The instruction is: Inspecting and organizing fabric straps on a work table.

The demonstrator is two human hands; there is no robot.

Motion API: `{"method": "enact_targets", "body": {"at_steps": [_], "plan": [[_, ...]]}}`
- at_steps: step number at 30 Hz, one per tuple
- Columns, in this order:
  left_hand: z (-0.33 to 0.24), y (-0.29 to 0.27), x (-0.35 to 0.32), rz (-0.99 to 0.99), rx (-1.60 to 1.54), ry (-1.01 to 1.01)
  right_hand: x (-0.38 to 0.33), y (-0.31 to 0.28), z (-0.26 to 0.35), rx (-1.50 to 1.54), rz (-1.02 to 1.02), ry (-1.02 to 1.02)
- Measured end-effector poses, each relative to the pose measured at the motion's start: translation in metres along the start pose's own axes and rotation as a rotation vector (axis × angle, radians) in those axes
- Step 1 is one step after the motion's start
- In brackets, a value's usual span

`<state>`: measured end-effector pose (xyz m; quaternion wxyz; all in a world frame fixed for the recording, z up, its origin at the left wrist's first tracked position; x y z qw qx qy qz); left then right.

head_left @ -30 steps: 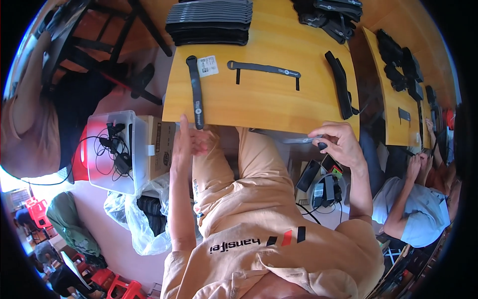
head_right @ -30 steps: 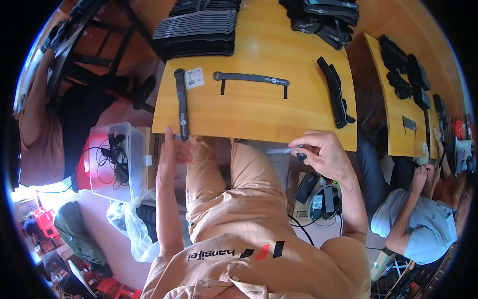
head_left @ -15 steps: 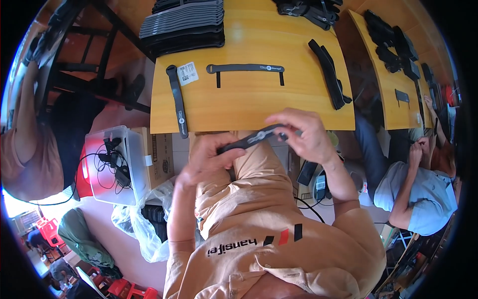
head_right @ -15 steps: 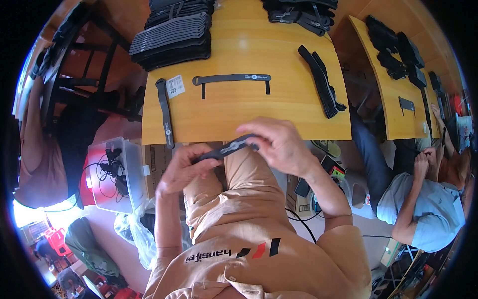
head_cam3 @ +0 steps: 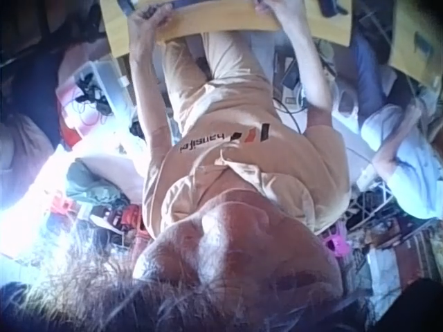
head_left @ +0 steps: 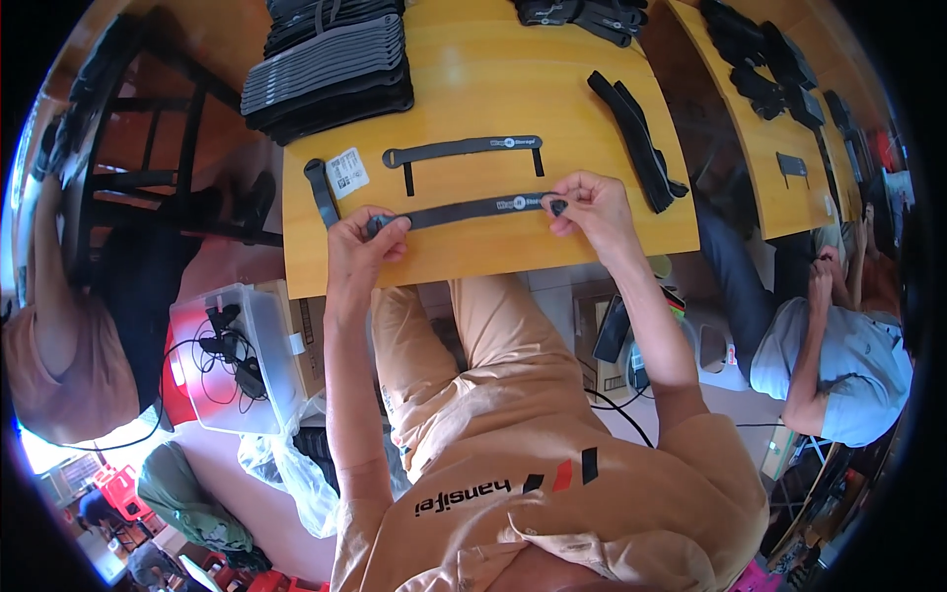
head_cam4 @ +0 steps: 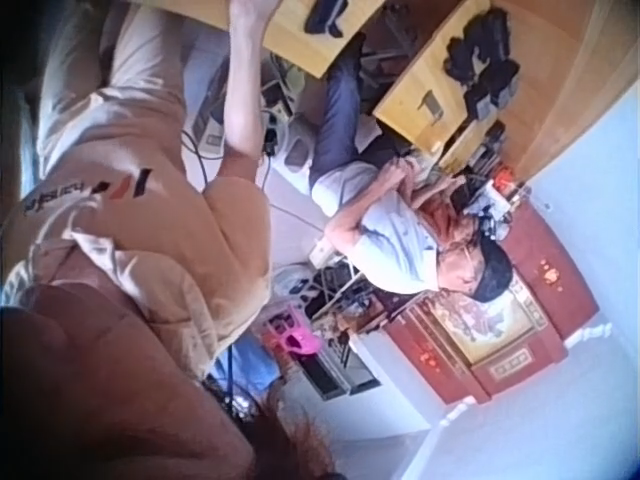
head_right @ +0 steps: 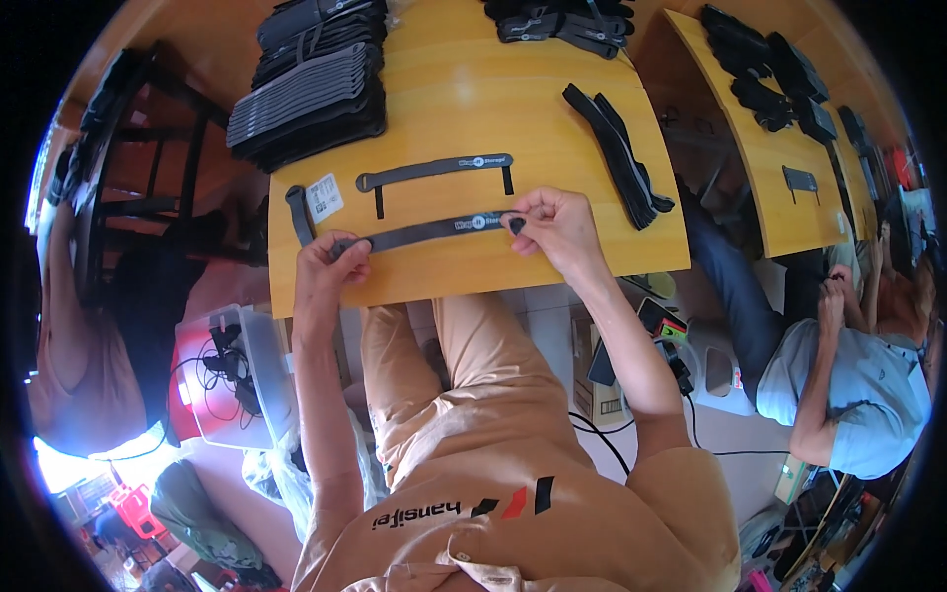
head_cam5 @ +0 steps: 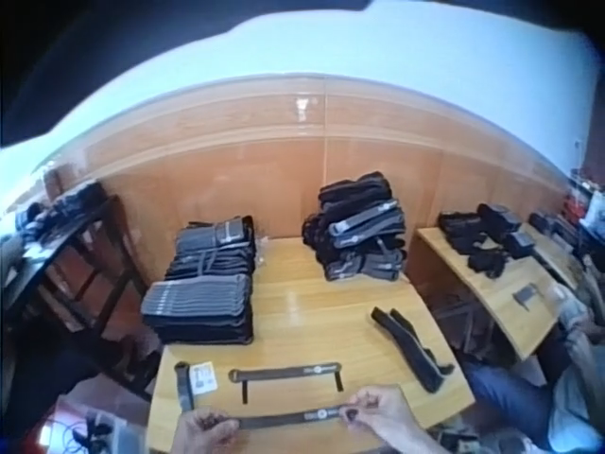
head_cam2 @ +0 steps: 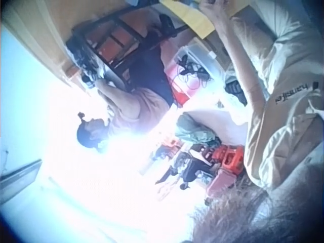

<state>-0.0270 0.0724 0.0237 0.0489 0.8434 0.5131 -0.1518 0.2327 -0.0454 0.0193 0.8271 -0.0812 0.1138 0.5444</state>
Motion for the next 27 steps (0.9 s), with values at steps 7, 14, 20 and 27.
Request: {"method": "enact_targets", "body": {"at_steps": [7,14,20,27], "plan": [[0.005,-0.001,0.034,-0.075,-0.070,0.026,0.031,-0.002,-0.001,0.012,-0.088,-0.063],[-0.001,-0.005,0.056,-0.204,0.080,0.103,0.050,-0.005,0.005,-0.057,-0.039,-0.122],[-0.011,0.000,0.067,-0.309,0.297,0.195,0.062,-0.010,0.002,-0.015,-0.082,-0.144],[-0.007,0.003,0.069,-0.338,0.348,0.144,0.064,-0.011,-0.011,0.019,-0.109,-0.120]]}}
Point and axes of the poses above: each hand's wrist, its own x-axis towards the middle knuckle, its own y-axis out of the palm, z = x × y, the point moved 6 cm from there along x, towards the middle knuckle, and after that the axes turned 2 degrees about x, right-handed, at the moved point
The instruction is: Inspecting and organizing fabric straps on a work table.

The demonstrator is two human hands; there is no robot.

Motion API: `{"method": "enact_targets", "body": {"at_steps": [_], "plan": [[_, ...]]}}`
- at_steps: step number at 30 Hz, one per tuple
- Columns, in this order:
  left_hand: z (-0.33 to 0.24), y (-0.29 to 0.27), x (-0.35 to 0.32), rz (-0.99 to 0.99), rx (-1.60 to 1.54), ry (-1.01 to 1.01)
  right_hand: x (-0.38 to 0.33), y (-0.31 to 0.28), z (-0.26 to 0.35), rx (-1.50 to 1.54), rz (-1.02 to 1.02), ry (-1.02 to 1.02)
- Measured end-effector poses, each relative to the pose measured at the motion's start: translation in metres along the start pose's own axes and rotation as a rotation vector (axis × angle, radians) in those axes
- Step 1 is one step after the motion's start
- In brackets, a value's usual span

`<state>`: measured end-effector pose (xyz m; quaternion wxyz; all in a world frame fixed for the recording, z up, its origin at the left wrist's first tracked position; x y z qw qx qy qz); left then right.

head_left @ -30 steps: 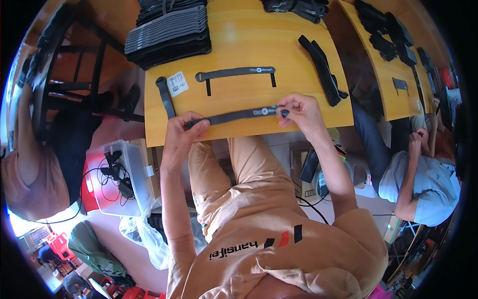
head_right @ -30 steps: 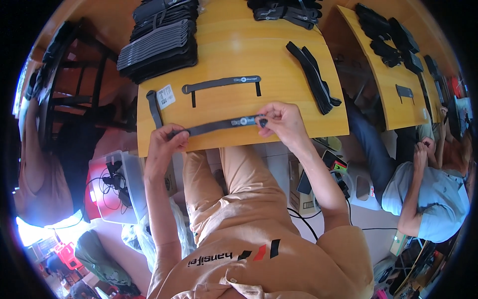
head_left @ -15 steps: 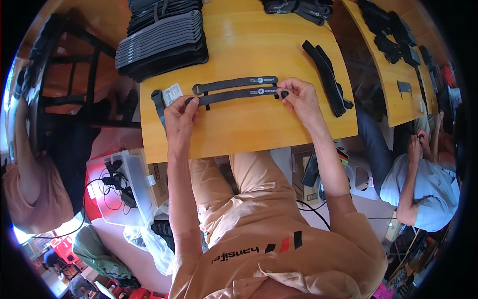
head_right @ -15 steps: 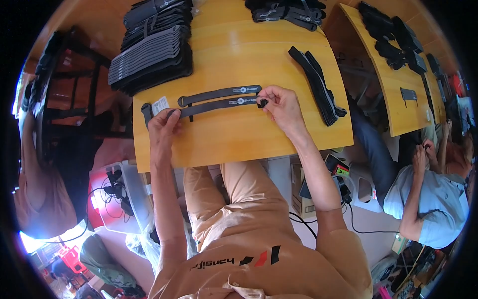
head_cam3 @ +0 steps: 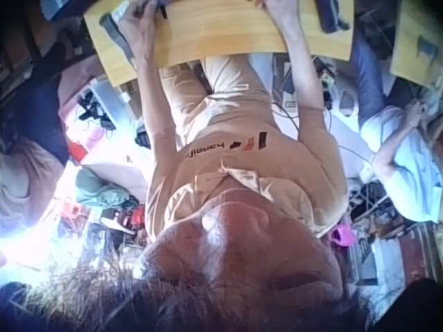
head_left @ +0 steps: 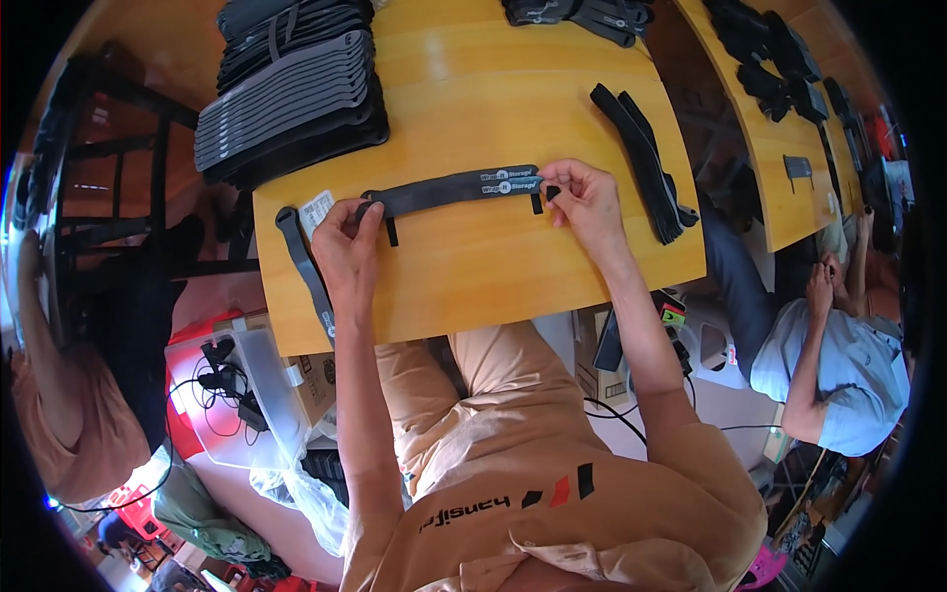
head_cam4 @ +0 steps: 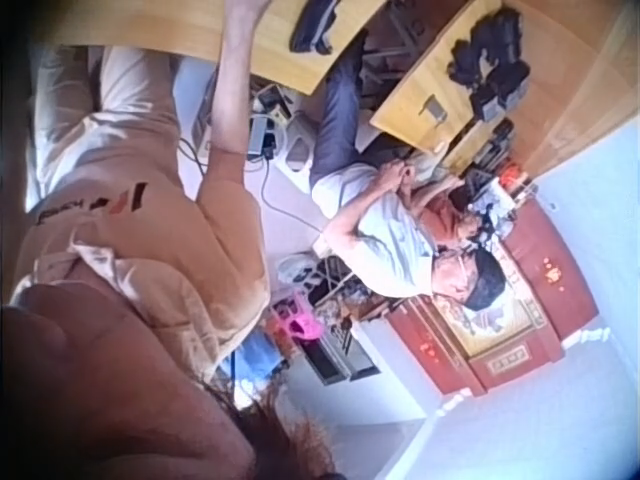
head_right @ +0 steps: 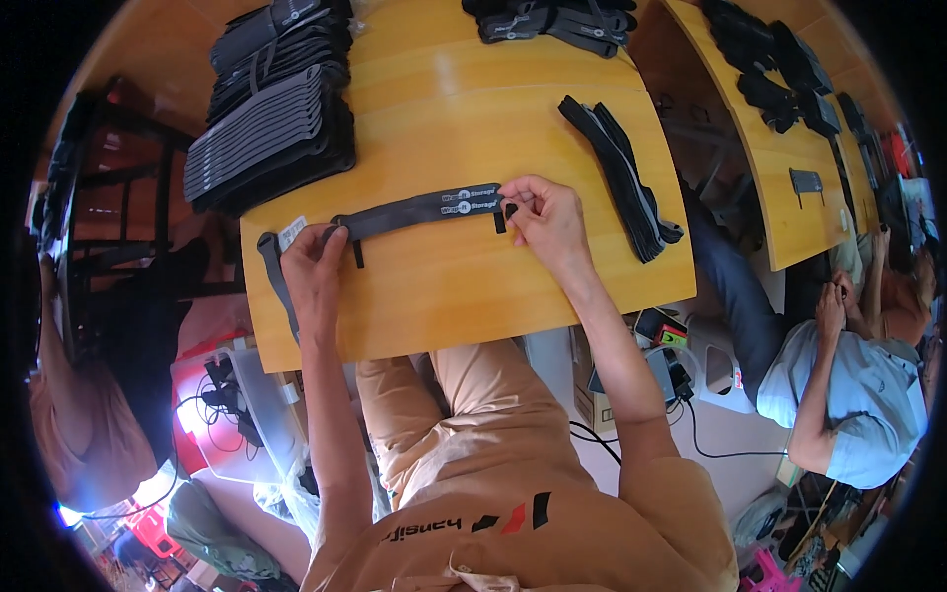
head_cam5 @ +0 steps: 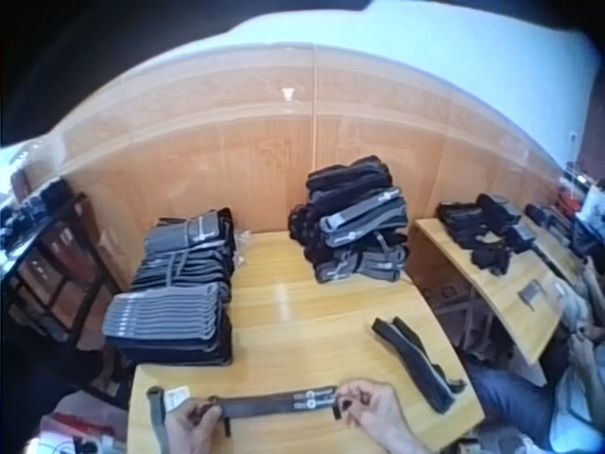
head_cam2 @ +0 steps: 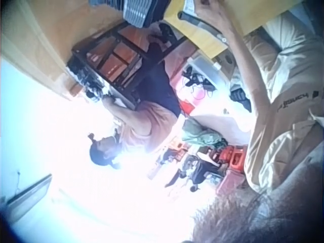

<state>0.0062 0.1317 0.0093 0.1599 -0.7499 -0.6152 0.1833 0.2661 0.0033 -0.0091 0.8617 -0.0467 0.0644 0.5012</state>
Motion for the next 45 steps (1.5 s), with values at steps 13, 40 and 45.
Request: {"method": "enact_targets", "body": {"at_steps": [13,40,45], "plan": [[0.008,0.004,0.009,0.017,-0.043,-0.036,0.006,-0.001,0.004,-0.037,-0.179,-0.054],[0.007,0.008,0.006,0.005,-0.116,-0.119,0.008,-0.001,0.004,-0.103,-0.228,-0.018],[0.005,0.008,0.007,0.006,-0.119,-0.115,0.008,0.000,0.006,-0.101,-0.232,-0.006]]}}
Point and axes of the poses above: each hand's wrist, its own x-axis towards the middle knuckle, its own y-axis out of the palm, z = x × y, the point moved 6 cm from there along x, towards the middle knuckle, and after that the axes turned 2 degrees about x, right-handed, at the moved point
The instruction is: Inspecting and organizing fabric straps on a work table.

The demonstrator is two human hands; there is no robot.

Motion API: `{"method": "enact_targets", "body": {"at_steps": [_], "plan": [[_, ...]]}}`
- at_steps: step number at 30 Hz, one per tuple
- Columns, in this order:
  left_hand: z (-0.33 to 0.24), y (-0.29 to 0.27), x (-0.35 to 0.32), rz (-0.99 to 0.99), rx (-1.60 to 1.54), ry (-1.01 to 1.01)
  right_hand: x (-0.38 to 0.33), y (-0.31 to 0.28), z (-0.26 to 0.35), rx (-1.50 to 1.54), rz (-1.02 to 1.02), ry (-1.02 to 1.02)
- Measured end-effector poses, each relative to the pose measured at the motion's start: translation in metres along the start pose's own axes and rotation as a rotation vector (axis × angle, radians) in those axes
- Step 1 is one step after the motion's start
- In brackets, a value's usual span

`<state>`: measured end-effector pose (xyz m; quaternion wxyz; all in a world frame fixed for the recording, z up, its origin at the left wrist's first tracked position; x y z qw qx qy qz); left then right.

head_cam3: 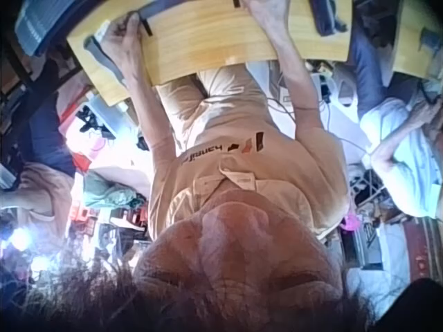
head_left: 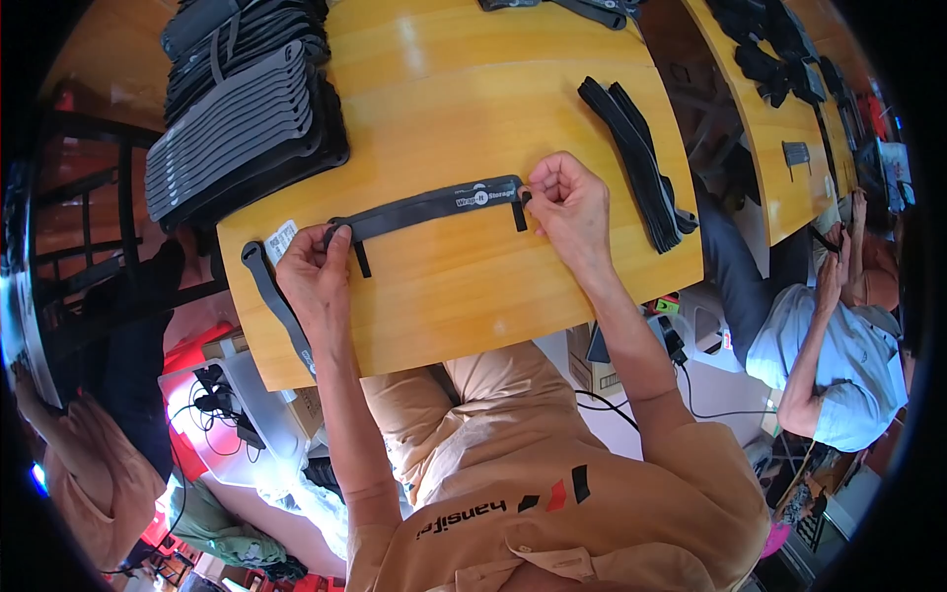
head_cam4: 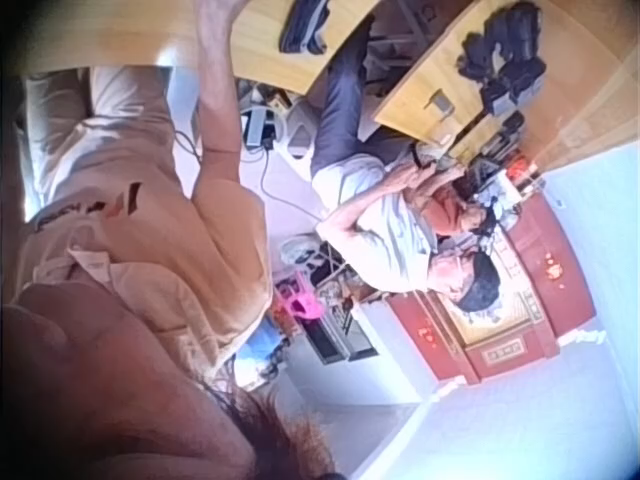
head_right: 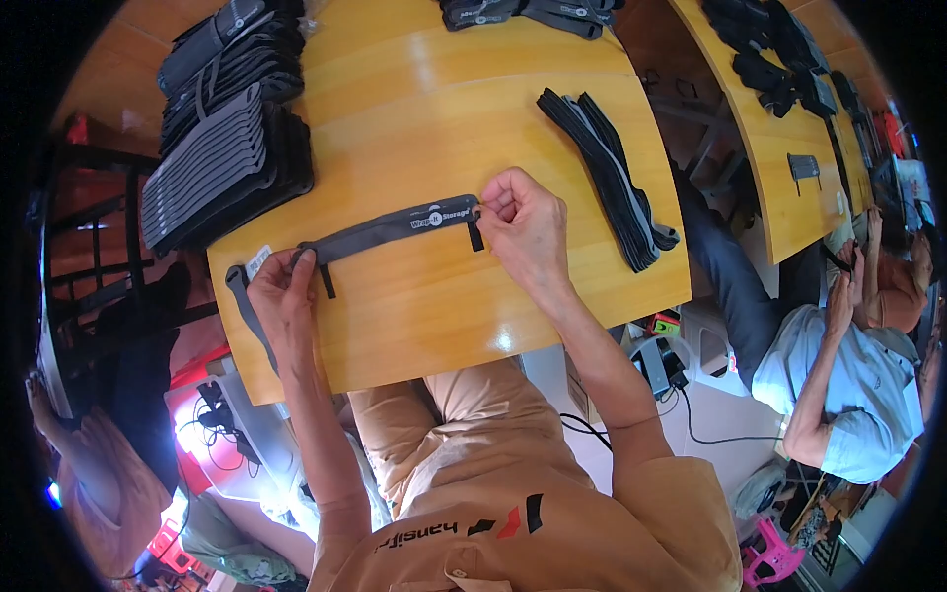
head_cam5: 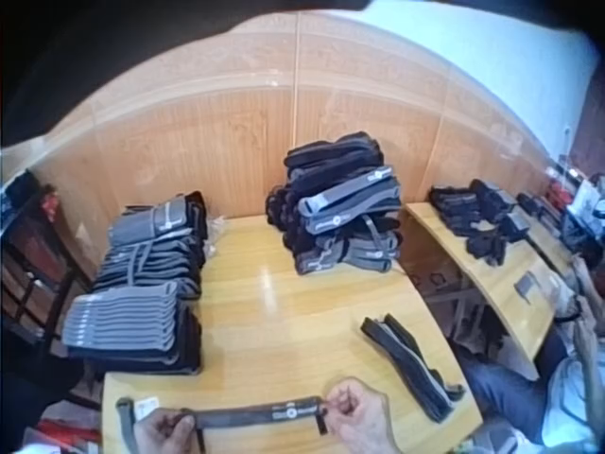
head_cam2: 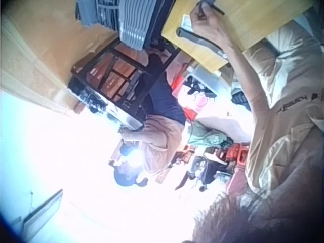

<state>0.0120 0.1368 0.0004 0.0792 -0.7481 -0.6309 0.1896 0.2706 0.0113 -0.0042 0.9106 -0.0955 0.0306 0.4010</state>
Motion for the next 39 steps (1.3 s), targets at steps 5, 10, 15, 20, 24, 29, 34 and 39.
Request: {"method": "enact_targets", "body": {"at_steps": [5,10,15,20,24,29,34,39], "plan": [[-0.0027,0.0005,-0.0003,-0.007,0.012,-0.008,-0.0001,-0.0003,0.0008,-0.015,-0.010,-0.007],[-0.0010,0.0004,0.0006,-0.012,0.020,-0.007,0.0010,-0.0003,-0.0015,-0.031,-0.017,-0.008],[0.0017,0.0000,0.0017,-0.026,0.053,-0.005,0.0019,-0.0007,-0.0017,-0.069,-0.036,-0.036],[-0.0015,-0.0002,0.0013,-0.037,0.091,0.012,0.0018,-0.0003,0.0007,-0.079,-0.038,-0.012],[0.0001,-0.0015,0.0030,-0.057,0.151,0.061,0.0023,0.0000,0.0007,-0.118,-0.049,-0.012],[-0.0015,-0.0017,0.0031,-0.072,0.209,0.082,0.0026,0.0009,0.0020,-0.153,-0.054,-0.044],[-0.0025,-0.0026,0.0031,-0.103,0.252,0.102,0.0033,0.0027,0.0004,-0.141,-0.037,-0.052],[-0.0074,-0.0015,0.0017,-0.122,0.320,0.094,0.0033,0.0004,0.0024,-0.177,-0.047,-0.051]]}}
Point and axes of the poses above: each hand's wrist, its own x-axis towards the middle knuckle, its own y-axis out of the palm, z = x × y, the point moved 6 cm from there along x, towards the middle knuckle, and after that the axes turned 2 degrees about x, right-handed, at the moved point
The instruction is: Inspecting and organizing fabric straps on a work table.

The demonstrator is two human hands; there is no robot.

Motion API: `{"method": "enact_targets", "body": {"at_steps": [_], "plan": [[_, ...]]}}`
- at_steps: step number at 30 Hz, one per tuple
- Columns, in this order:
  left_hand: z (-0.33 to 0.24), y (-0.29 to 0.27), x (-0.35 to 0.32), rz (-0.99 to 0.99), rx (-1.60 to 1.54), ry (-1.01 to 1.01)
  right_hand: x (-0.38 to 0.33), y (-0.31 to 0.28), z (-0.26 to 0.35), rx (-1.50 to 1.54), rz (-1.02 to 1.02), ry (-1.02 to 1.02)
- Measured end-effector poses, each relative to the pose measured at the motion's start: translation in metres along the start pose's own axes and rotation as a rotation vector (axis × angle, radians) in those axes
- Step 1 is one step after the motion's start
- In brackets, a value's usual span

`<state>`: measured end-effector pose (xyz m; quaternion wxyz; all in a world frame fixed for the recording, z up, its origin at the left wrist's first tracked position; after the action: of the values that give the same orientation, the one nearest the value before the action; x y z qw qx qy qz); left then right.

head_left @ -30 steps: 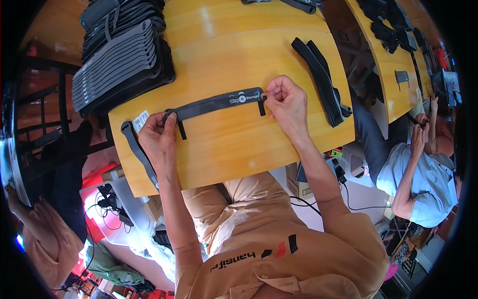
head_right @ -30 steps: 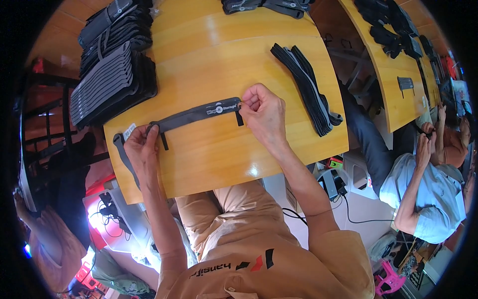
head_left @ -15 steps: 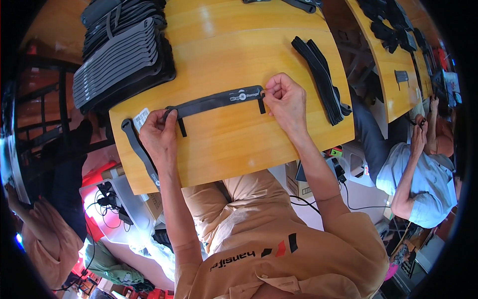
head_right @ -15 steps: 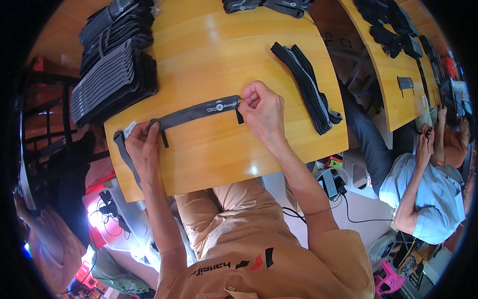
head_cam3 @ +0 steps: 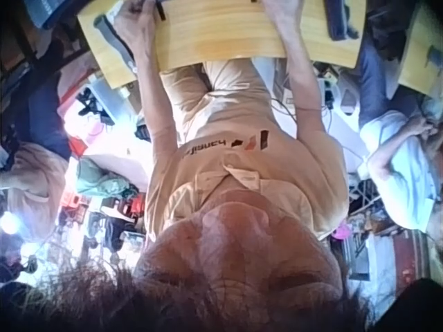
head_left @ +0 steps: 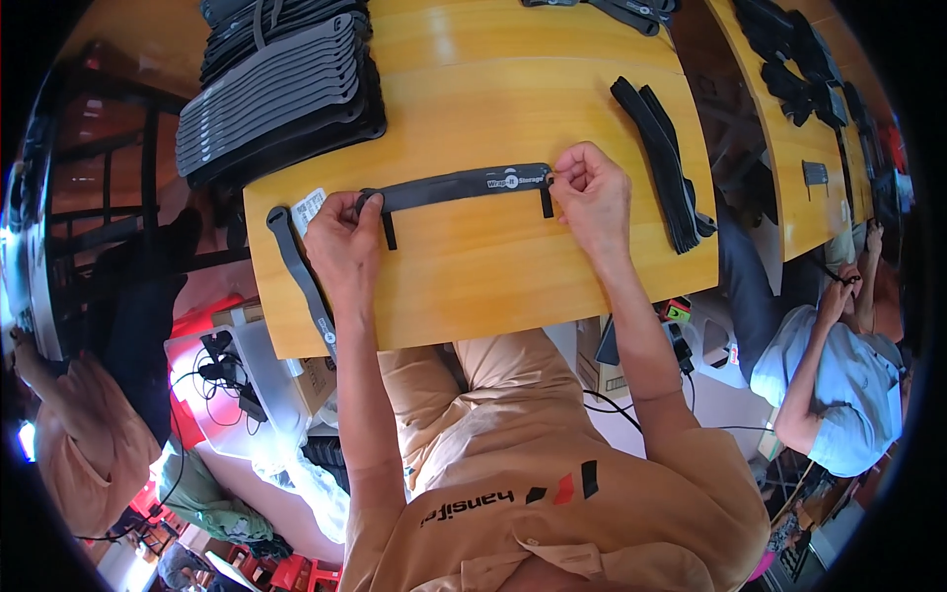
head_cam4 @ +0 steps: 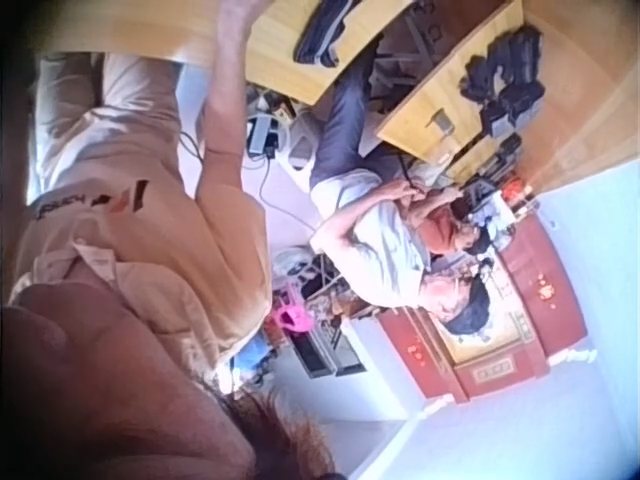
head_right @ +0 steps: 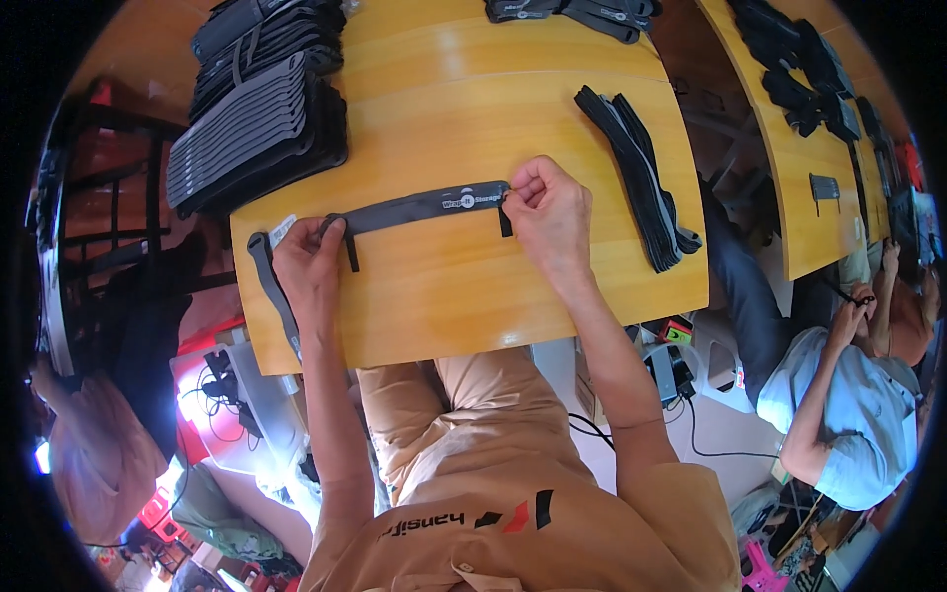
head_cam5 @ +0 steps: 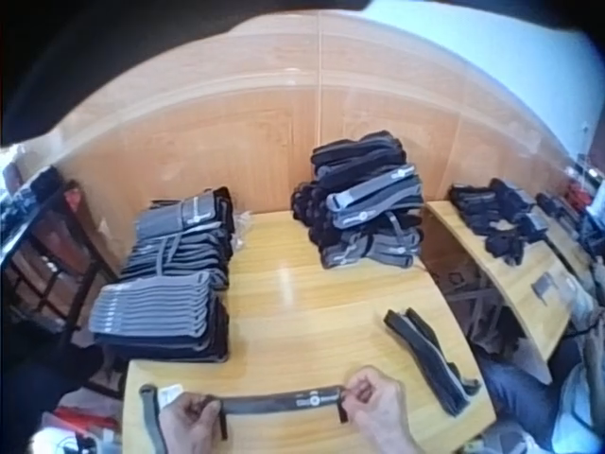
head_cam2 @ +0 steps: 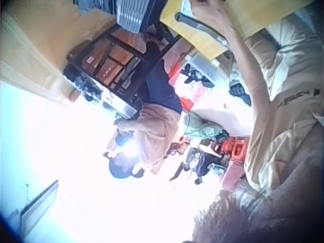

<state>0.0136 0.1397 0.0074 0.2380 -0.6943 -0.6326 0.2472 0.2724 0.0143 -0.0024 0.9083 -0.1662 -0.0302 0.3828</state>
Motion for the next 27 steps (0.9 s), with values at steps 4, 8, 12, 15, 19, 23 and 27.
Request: {"method": "enact_targets", "body": {"at_steps": [4,8,12,15,19,23,27], "plan": [[0.002,-0.001,0.000,0.000,-0.030,-0.001,-0.001,0.003,-0.001,-0.007,0.003,-0.007],[-0.008,-0.004,-0.001,-0.014,0.076,0.036,-0.002,0.002,-0.002,-0.019,0.000,-0.016],[-0.005,-0.005,0.000,-0.015,0.017,0.038,-0.002,0.002,0.001,-0.025,0.010,-0.024],[-0.008,-0.007,-0.001,-0.043,-0.011,0.081,-0.001,0.002,0.005,-0.047,0.022,-0.053],[-0.014,-0.005,-0.006,-0.054,0.033,0.097,-0.003,0.002,0.005,-0.039,0.006,-0.071],[-0.012,-0.007,-0.009,-0.110,0.057,0.173,-0.006,0.003,0.012,-0.094,-0.018,-0.178],[-0.014,-0.012,-0.014,-0.133,-0.039,0.231,-0.006,-0.002,0.004,0.077,0.091,-0.062]]}}
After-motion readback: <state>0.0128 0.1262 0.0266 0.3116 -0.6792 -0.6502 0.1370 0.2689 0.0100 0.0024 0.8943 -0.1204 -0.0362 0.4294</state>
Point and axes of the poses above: each hand's wrist, its own x-axis towards the middle knuckle, its own y-axis out of the palm, z = x × y, the point moved 6 cm from there along x, towards the middle knuckle, and after that the axes turned 2 degrees about x, right-handed, at the moved point
